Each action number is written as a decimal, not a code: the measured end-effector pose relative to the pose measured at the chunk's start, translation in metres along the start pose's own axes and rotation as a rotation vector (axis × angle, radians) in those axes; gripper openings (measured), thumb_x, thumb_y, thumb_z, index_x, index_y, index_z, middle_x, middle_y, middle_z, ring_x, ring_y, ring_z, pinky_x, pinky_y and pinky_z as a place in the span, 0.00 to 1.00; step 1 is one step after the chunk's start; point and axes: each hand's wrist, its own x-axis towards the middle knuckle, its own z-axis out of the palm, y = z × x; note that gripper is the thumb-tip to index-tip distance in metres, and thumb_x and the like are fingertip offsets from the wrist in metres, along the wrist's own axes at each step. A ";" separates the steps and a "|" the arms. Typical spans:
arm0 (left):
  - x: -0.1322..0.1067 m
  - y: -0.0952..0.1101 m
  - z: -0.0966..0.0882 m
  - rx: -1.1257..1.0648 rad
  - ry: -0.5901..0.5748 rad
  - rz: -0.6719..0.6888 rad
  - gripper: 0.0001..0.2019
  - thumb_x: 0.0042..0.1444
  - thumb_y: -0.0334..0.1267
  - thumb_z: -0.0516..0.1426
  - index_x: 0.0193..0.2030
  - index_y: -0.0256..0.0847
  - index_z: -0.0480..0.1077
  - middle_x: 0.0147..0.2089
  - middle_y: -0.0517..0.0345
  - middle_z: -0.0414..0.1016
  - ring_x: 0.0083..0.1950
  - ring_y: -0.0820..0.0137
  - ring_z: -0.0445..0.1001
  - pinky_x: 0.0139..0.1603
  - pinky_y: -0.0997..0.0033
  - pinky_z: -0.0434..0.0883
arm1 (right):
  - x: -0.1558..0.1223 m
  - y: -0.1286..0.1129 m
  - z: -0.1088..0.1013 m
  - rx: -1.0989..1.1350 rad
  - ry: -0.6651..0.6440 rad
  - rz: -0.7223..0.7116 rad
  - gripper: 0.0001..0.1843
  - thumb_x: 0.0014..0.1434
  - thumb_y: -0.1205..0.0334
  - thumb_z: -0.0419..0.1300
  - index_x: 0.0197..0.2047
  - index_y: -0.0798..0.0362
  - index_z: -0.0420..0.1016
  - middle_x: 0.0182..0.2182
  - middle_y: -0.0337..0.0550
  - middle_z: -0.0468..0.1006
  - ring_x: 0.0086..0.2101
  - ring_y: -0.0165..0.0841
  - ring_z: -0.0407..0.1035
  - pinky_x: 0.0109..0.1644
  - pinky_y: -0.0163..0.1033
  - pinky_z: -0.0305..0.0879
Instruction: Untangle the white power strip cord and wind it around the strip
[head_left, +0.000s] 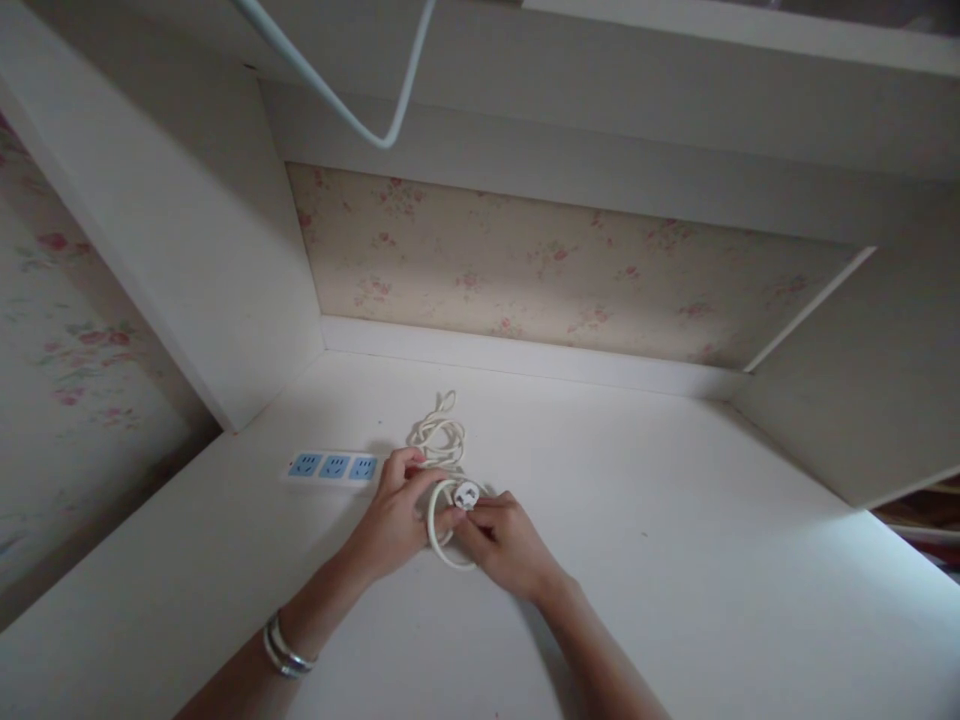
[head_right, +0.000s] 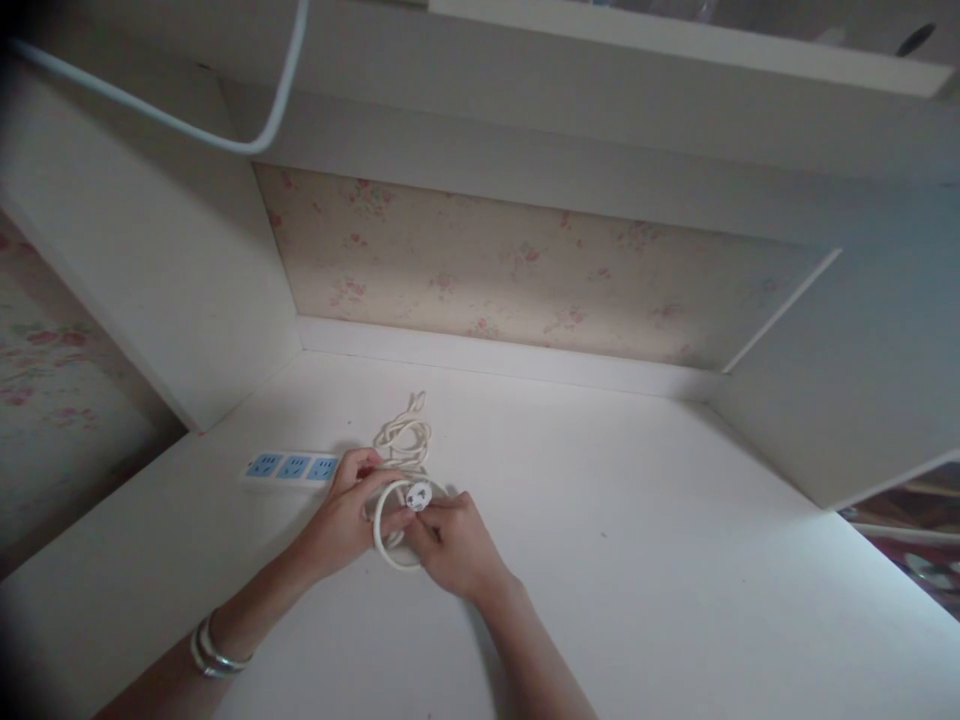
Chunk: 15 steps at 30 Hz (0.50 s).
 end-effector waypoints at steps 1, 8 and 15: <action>0.000 0.000 0.001 0.030 0.007 0.000 0.16 0.52 0.45 0.62 0.47 0.44 0.73 0.55 0.51 0.56 0.57 0.59 0.61 0.60 0.59 0.63 | 0.000 0.001 -0.002 0.050 -0.001 0.022 0.26 0.65 0.55 0.52 0.16 0.53 0.67 0.15 0.33 0.62 0.20 0.25 0.55 0.33 0.34 0.55; 0.002 0.011 -0.007 0.049 -0.109 0.033 0.08 0.52 0.36 0.59 0.41 0.43 0.72 0.49 0.52 0.66 0.53 0.62 0.66 0.57 0.61 0.64 | -0.004 0.007 -0.022 0.421 0.306 0.228 0.21 0.58 0.47 0.58 0.21 0.54 0.70 0.20 0.35 0.65 0.25 0.28 0.59 0.33 0.34 0.54; 0.006 0.015 -0.019 -0.296 -0.144 -0.037 0.08 0.58 0.40 0.56 0.34 0.40 0.74 0.39 0.53 0.71 0.44 0.66 0.71 0.47 0.68 0.68 | 0.005 0.030 -0.017 0.632 0.621 0.457 0.22 0.59 0.39 0.53 0.33 0.51 0.68 0.23 0.34 0.64 0.25 0.28 0.59 0.30 0.32 0.57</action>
